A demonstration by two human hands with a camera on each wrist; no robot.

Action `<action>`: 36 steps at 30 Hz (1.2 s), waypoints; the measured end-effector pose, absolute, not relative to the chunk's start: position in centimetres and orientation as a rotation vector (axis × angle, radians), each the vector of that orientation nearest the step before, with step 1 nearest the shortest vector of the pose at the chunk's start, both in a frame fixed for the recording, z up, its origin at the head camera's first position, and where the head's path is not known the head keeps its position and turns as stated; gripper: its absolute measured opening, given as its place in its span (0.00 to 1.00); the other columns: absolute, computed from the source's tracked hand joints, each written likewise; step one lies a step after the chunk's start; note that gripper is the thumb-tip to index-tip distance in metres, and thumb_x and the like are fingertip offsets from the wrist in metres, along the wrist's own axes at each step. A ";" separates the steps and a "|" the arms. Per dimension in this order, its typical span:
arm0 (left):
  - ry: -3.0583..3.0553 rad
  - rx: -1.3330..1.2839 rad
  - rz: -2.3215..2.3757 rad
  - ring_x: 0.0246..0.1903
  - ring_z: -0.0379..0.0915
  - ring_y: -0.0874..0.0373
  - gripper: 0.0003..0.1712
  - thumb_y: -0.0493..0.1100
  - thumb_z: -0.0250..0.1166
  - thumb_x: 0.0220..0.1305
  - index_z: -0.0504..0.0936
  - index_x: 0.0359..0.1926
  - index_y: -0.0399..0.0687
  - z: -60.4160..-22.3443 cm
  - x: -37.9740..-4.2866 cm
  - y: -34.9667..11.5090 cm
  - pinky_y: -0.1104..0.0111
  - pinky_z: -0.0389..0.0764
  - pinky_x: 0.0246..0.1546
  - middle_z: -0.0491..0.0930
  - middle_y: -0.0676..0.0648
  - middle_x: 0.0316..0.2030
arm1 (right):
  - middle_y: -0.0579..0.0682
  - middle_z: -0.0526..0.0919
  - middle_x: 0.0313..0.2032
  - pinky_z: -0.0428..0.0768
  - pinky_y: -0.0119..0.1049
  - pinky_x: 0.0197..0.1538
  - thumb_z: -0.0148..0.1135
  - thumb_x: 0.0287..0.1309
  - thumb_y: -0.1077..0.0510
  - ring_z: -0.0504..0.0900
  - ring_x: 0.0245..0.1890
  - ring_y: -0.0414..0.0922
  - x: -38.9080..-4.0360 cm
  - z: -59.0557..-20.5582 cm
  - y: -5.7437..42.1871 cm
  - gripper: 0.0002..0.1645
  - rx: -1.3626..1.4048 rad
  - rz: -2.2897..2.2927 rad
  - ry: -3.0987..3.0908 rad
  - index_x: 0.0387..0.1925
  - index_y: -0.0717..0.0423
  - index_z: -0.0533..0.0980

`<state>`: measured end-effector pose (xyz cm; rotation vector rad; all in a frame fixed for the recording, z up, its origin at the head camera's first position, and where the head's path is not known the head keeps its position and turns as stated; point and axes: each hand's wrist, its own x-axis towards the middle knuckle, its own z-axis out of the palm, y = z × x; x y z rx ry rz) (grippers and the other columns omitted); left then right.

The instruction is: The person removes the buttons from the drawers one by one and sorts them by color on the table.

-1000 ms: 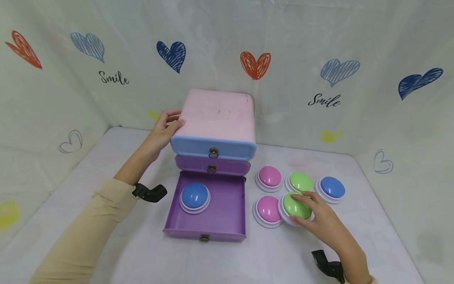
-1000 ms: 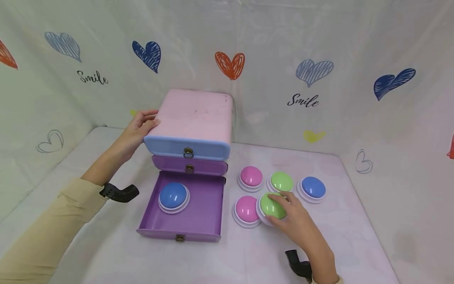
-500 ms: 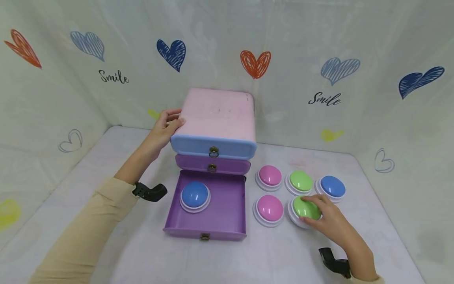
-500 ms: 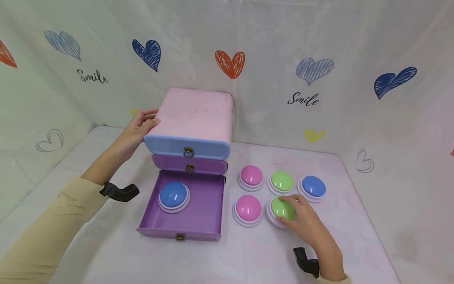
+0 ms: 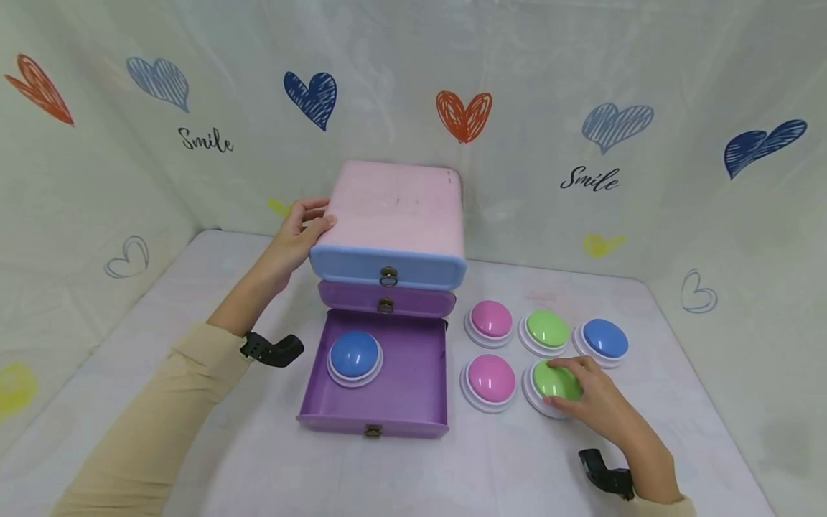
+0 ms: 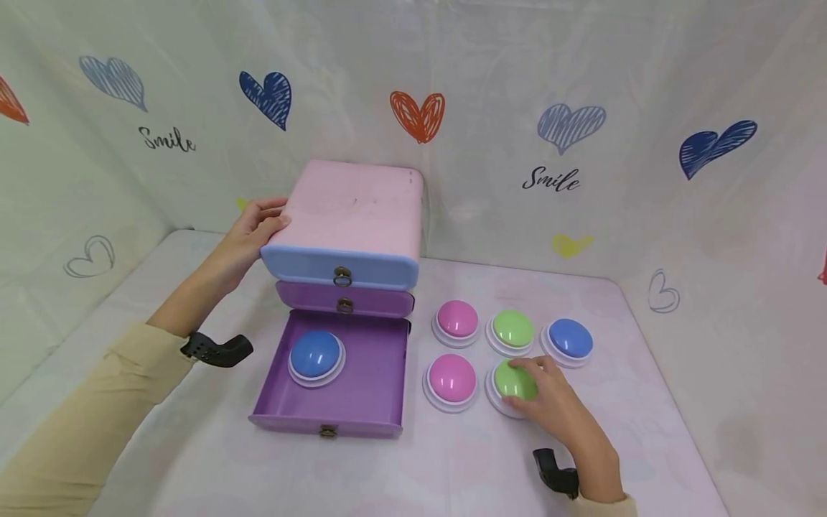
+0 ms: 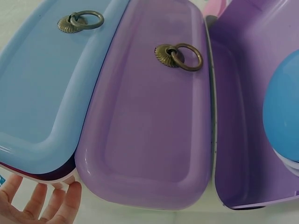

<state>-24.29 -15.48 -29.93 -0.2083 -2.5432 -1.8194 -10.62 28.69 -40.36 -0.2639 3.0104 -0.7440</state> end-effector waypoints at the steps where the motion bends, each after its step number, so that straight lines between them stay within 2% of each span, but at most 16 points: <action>1: -2.542 -0.207 -1.819 0.61 0.58 0.42 0.32 0.52 0.48 0.68 0.53 0.69 0.47 -30.0 -24.3 -15.5 0.53 0.61 0.59 0.54 0.37 0.66 | 0.63 0.72 0.47 0.70 0.60 0.51 0.72 0.43 0.54 0.73 0.48 0.60 -10.7 -40.4 28.7 0.32 -0.253 -0.743 3.006 0.53 0.59 0.73; 9: -2.542 -0.204 -1.810 0.61 0.59 0.43 0.32 0.52 0.48 0.68 0.53 0.69 0.47 -30.0 -24.3 -15.5 0.55 0.63 0.56 0.55 0.38 0.66 | 0.63 0.70 0.47 0.68 0.62 0.52 0.72 0.44 0.53 0.73 0.48 0.59 -10.8 -40.5 28.5 0.33 -0.216 -0.747 2.968 0.53 0.59 0.72; 25: -2.537 -0.206 -1.822 0.61 0.58 0.42 0.33 0.52 0.49 0.68 0.53 0.69 0.47 -29.9 -24.1 -15.5 0.51 0.61 0.59 0.55 0.38 0.66 | 0.66 0.67 0.50 0.66 0.64 0.54 0.71 0.45 0.51 0.69 0.51 0.63 -10.9 -40.4 28.3 0.36 -0.199 -0.729 2.917 0.54 0.60 0.70; 31: -2.536 -0.197 -1.816 0.62 0.58 0.42 0.33 0.53 0.49 0.68 0.53 0.69 0.48 -29.9 -24.1 -15.6 0.51 0.61 0.60 0.55 0.38 0.66 | 0.67 0.67 0.52 0.66 0.64 0.53 0.72 0.44 0.53 0.65 0.53 0.65 -10.6 -40.3 28.0 0.32 -0.272 -0.701 3.026 0.51 0.60 0.73; 36: -2.539 -0.201 -1.816 0.62 0.58 0.43 0.33 0.53 0.49 0.68 0.53 0.69 0.48 -30.1 -24.2 -15.6 0.51 0.61 0.60 0.54 0.39 0.67 | 0.62 0.73 0.49 0.68 0.60 0.53 0.70 0.47 0.57 0.70 0.52 0.61 -10.4 -39.8 27.5 0.25 -0.364 -0.736 3.113 0.48 0.60 0.75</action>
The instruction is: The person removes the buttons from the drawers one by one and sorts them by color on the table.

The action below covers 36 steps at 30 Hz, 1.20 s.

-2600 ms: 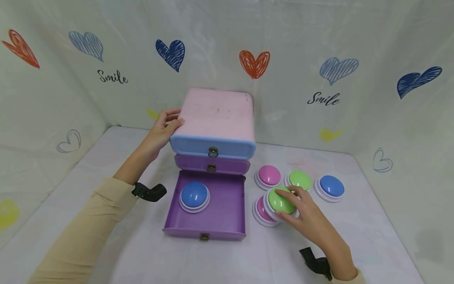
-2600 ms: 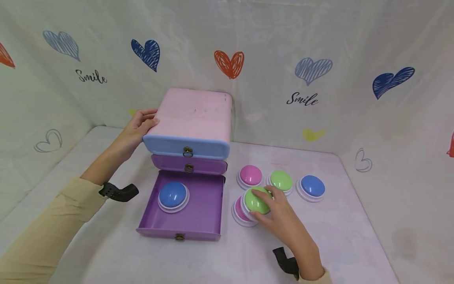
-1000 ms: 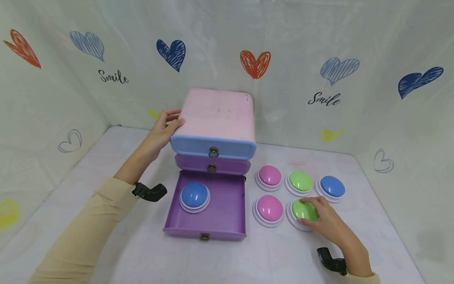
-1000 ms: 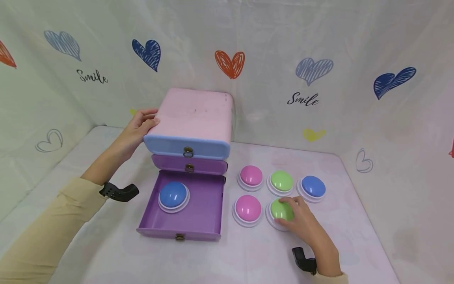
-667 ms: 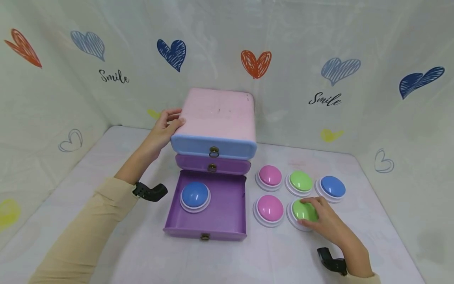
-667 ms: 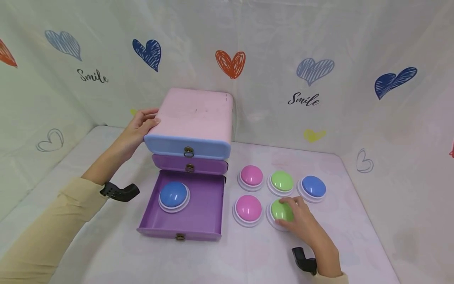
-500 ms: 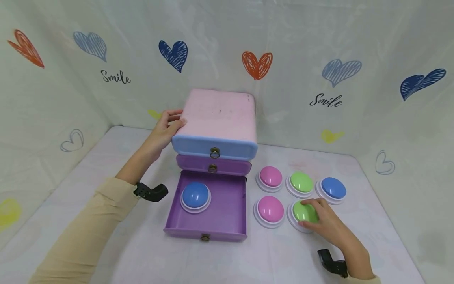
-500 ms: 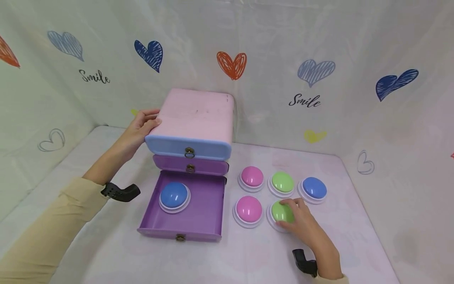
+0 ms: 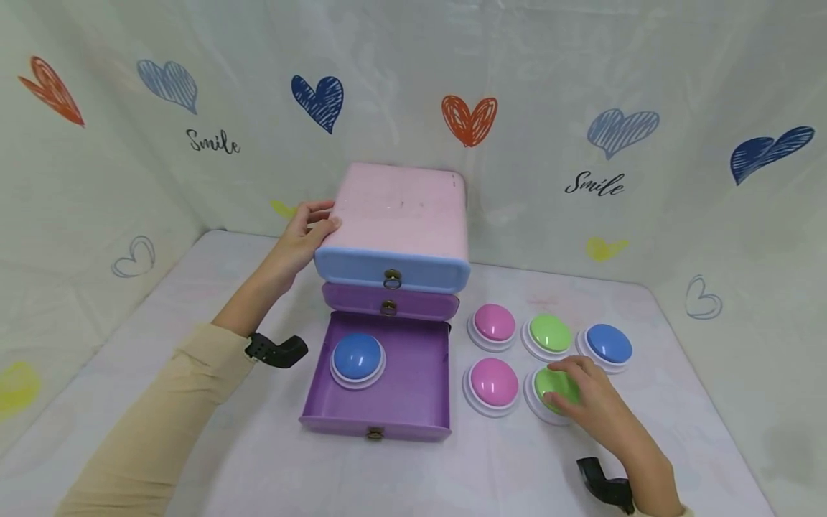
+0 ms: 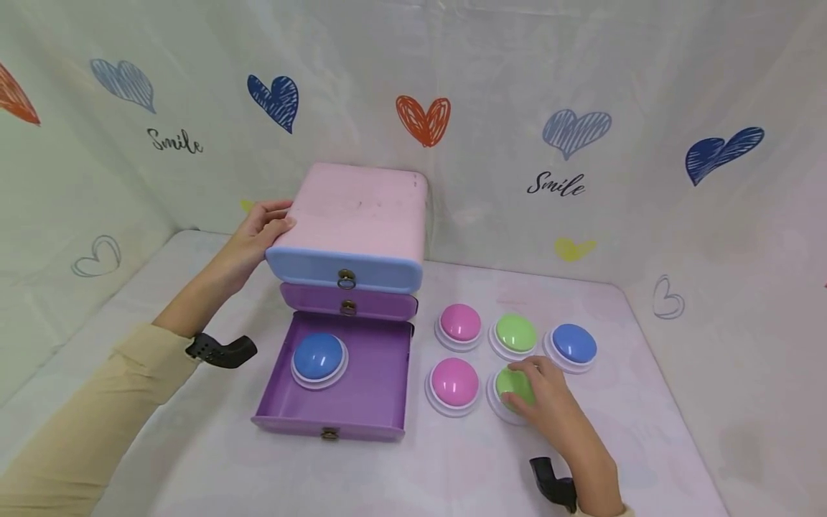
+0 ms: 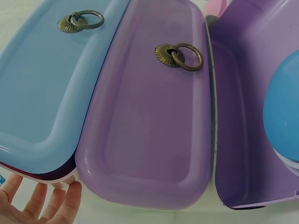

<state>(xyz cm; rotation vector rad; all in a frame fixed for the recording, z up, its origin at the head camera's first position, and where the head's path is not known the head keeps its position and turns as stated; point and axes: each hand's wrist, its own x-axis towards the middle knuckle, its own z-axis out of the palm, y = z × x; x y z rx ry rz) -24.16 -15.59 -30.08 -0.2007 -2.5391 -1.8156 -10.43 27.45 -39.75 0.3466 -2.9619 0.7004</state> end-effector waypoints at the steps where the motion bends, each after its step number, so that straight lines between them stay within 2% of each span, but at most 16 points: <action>1: -2.540 -0.202 -1.816 0.62 0.58 0.43 0.33 0.53 0.49 0.68 0.53 0.69 0.48 -30.1 -24.2 -15.6 0.50 0.61 0.60 0.54 0.39 0.67 | 0.60 0.74 0.48 0.68 0.59 0.54 0.69 0.48 0.58 0.71 0.51 0.59 -10.4 -39.6 27.3 0.24 0.358 0.700 -2.949 0.47 0.60 0.75; 6: -2.542 -0.199 -1.815 0.62 0.58 0.42 0.33 0.53 0.49 0.68 0.52 0.69 0.48 -30.2 -24.1 -15.7 0.50 0.61 0.60 0.54 0.39 0.67 | 0.52 0.77 0.45 0.71 0.52 0.53 0.67 0.50 0.59 0.74 0.50 0.53 -10.1 -38.9 26.3 0.19 0.428 0.689 -2.873 0.46 0.57 0.76; 11: -2.543 -0.200 -1.811 0.62 0.58 0.42 0.33 0.53 0.49 0.68 0.52 0.69 0.47 -30.2 -24.1 -15.7 0.50 0.60 0.60 0.54 0.39 0.67 | 0.44 0.79 0.44 0.74 0.44 0.49 0.68 0.49 0.61 0.76 0.48 0.47 -9.7 -38.0 24.9 0.17 0.510 0.652 -2.761 0.44 0.52 0.77; 16: -2.547 -0.196 -1.814 0.62 0.58 0.42 0.33 0.53 0.49 0.68 0.52 0.69 0.48 -30.1 -24.0 -15.7 0.49 0.60 0.60 0.54 0.39 0.67 | 0.45 0.79 0.45 0.76 0.47 0.50 0.67 0.51 0.62 0.76 0.50 0.47 -9.6 -37.3 23.2 0.17 0.514 0.707 -2.800 0.45 0.50 0.77; 24: -2.545 -0.189 -1.817 0.62 0.58 0.43 0.33 0.53 0.49 0.67 0.52 0.69 0.48 -30.2 -24.1 -15.7 0.50 0.60 0.60 0.54 0.39 0.67 | 0.43 0.79 0.44 0.76 0.45 0.51 0.65 0.53 0.60 0.76 0.49 0.44 -10.4 -36.9 20.6 0.14 0.647 0.719 -2.781 0.43 0.51 0.77; 32: -2.536 -0.197 -1.824 0.62 0.58 0.43 0.33 0.53 0.49 0.67 0.53 0.69 0.48 -30.1 -24.2 -15.6 0.51 0.61 0.60 0.54 0.39 0.67 | 0.42 0.77 0.47 0.73 0.43 0.55 0.64 0.54 0.57 0.74 0.53 0.43 -10.9 -36.5 17.8 0.14 0.781 0.800 -2.763 0.44 0.49 0.77; 36: -2.532 -0.210 -1.821 0.61 0.59 0.43 0.33 0.53 0.49 0.67 0.53 0.68 0.47 -30.1 -24.2 -15.5 0.50 0.62 0.59 0.55 0.39 0.66 | 0.47 0.76 0.50 0.72 0.44 0.57 0.65 0.54 0.56 0.73 0.55 0.46 -11.2 -36.5 16.3 0.17 0.864 0.803 -2.749 0.46 0.52 0.76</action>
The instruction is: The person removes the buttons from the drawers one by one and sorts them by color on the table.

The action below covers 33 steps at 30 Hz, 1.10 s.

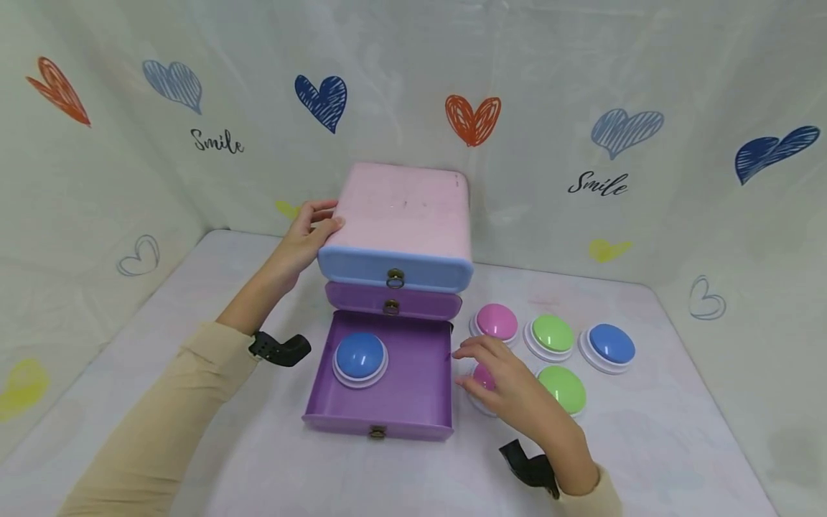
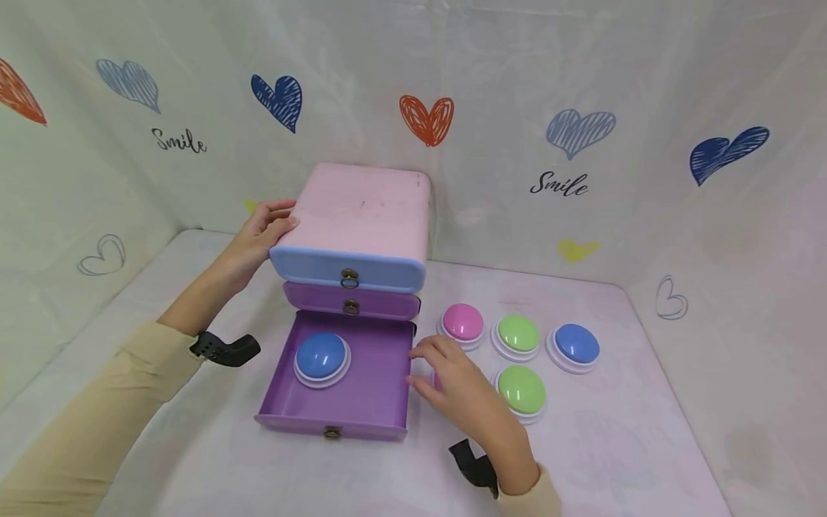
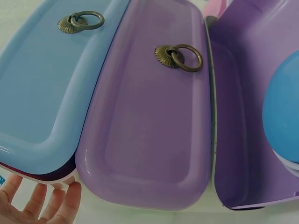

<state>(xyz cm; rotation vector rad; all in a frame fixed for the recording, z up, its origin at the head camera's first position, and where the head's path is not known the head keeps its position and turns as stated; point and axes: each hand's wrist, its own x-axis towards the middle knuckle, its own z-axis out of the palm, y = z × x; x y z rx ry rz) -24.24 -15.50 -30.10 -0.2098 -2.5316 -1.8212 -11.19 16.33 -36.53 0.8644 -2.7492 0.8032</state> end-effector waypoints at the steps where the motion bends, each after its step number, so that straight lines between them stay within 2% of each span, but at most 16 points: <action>1: -2.530 -0.213 -1.822 0.62 0.59 0.43 0.33 0.53 0.49 0.67 0.53 0.68 0.48 -30.1 -24.2 -15.5 0.50 0.61 0.59 0.55 0.39 0.66 | 0.48 0.76 0.50 0.72 0.45 0.57 0.65 0.54 0.55 0.73 0.55 0.47 -11.2 -36.5 16.0 0.17 0.878 0.800 -2.754 0.46 0.52 0.76; 10: -2.532 -0.210 -1.822 0.62 0.58 0.42 0.33 0.53 0.49 0.68 0.53 0.69 0.49 -30.0 -24.2 -15.4 0.49 0.61 0.60 0.54 0.39 0.66 | 0.53 0.69 0.60 0.70 0.45 0.60 0.64 0.55 0.51 0.67 0.62 0.50 -11.6 -36.4 12.8 0.25 0.936 0.781 -2.858 0.54 0.52 0.73; 33: -2.527 -0.218 -1.824 0.61 0.59 0.43 0.33 0.53 0.49 0.68 0.53 0.69 0.48 -30.1 -24.1 -15.5 0.50 0.62 0.59 0.55 0.39 0.66 | 0.55 0.59 0.67 0.66 0.47 0.63 0.63 0.56 0.47 0.58 0.67 0.53 -12.6 -37.8 7.4 0.35 1.054 0.831 -2.949 0.65 0.47 0.65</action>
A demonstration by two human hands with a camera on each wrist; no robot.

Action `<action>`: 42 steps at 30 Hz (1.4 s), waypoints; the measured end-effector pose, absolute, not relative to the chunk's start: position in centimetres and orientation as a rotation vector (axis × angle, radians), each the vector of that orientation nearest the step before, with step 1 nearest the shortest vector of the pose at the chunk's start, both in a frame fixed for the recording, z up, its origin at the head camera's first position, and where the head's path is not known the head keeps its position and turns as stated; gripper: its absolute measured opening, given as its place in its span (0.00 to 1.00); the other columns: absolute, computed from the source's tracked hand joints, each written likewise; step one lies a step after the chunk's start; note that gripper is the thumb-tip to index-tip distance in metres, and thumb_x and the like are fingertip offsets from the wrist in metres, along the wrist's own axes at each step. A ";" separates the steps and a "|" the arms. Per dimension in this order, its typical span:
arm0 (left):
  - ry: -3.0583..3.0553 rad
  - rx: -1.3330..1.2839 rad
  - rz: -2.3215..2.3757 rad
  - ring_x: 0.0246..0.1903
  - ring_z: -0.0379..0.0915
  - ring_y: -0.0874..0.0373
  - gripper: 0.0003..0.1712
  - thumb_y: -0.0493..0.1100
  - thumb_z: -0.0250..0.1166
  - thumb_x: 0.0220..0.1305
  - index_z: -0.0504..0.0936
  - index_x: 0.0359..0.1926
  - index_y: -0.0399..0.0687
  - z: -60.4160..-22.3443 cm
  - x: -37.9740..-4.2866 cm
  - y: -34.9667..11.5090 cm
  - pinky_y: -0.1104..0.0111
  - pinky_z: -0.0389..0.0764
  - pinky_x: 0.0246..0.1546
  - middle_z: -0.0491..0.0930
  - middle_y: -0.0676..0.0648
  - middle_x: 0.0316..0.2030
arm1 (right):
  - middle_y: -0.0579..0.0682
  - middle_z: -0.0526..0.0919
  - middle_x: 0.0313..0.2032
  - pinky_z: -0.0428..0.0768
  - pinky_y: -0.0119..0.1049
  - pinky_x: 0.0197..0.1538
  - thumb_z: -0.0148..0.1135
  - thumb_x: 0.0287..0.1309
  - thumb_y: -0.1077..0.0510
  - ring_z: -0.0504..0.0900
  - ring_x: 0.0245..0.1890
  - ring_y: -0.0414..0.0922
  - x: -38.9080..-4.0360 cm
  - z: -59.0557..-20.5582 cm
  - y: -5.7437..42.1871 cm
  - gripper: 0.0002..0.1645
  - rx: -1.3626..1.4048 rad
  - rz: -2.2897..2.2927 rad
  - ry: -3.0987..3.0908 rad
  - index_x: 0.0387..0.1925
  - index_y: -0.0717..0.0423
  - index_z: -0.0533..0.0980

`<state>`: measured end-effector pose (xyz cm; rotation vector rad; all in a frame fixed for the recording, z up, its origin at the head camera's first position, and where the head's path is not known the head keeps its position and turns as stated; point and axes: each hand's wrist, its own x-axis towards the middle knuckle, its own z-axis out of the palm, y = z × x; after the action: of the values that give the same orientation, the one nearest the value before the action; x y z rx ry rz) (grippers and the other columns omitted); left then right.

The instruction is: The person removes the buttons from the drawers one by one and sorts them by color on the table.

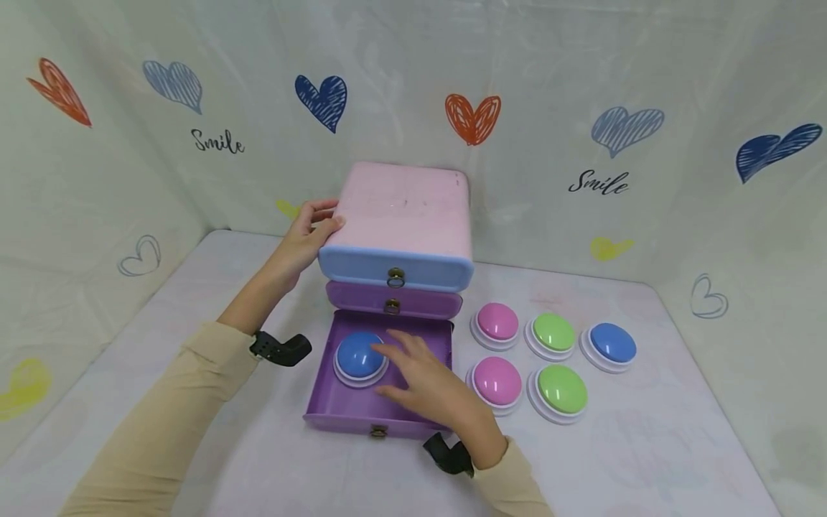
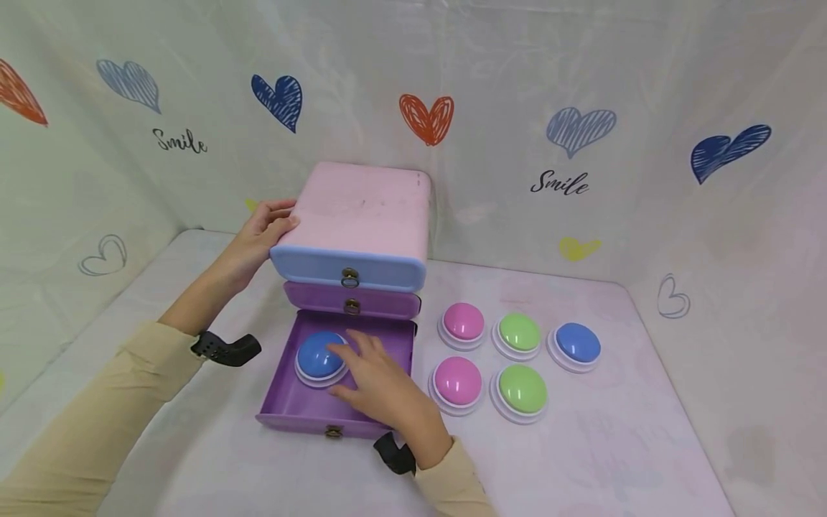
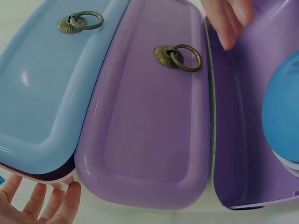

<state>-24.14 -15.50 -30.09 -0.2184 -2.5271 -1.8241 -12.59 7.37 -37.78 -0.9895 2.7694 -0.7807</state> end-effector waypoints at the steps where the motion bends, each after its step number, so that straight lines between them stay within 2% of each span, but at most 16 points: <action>1: -2.527 -0.218 -1.825 0.61 0.59 0.43 0.33 0.53 0.49 0.68 0.53 0.69 0.48 -30.1 -24.1 -15.5 0.50 0.62 0.59 0.55 0.39 0.66 | 0.55 0.58 0.68 0.65 0.47 0.63 0.63 0.56 0.47 0.58 0.68 0.53 -12.6 -37.8 7.2 0.36 -0.980 -0.775 2.766 0.65 0.47 0.64; 12: -2.543 -0.209 -1.813 0.61 0.59 0.42 0.33 0.53 0.49 0.68 0.52 0.69 0.48 -30.0 -24.0 -15.4 0.49 0.62 0.60 0.54 0.39 0.67 | 0.56 0.55 0.69 0.64 0.52 0.63 0.64 0.54 0.47 0.55 0.68 0.59 -13.1 -38.8 5.8 0.40 -0.886 -0.757 2.736 0.67 0.44 0.60; 24: -2.526 -0.208 -1.823 0.60 0.60 0.43 0.33 0.53 0.49 0.67 0.53 0.69 0.48 -30.2 -24.3 -15.5 0.54 0.64 0.57 0.55 0.39 0.66 | 0.58 0.52 0.70 0.69 0.52 0.59 0.66 0.51 0.44 0.56 0.67 0.58 -13.7 -39.9 4.7 0.46 -0.848 -0.711 2.750 0.69 0.42 0.56; 37: -2.529 -0.208 -1.816 0.60 0.60 0.43 0.33 0.53 0.49 0.67 0.54 0.68 0.48 -30.1 -24.3 -15.4 0.54 0.64 0.57 0.56 0.39 0.66 | 0.59 0.54 0.68 0.71 0.48 0.58 0.65 0.53 0.45 0.62 0.64 0.56 -13.8 -40.7 4.1 0.45 -0.845 -0.659 2.749 0.69 0.40 0.56; 42: -2.533 -0.204 -1.813 0.61 0.59 0.43 0.33 0.54 0.49 0.67 0.54 0.68 0.48 -30.0 -24.2 -15.5 0.53 0.63 0.58 0.56 0.39 0.66 | 0.58 0.51 0.70 0.70 0.49 0.59 0.65 0.53 0.45 0.60 0.66 0.57 -13.8 -40.9 4.0 0.46 -0.841 -0.641 2.745 0.70 0.40 0.54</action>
<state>-24.20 -15.49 -30.02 -0.2037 -2.5334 -1.8128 -13.84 3.95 -40.88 -0.8407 2.7451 -0.6408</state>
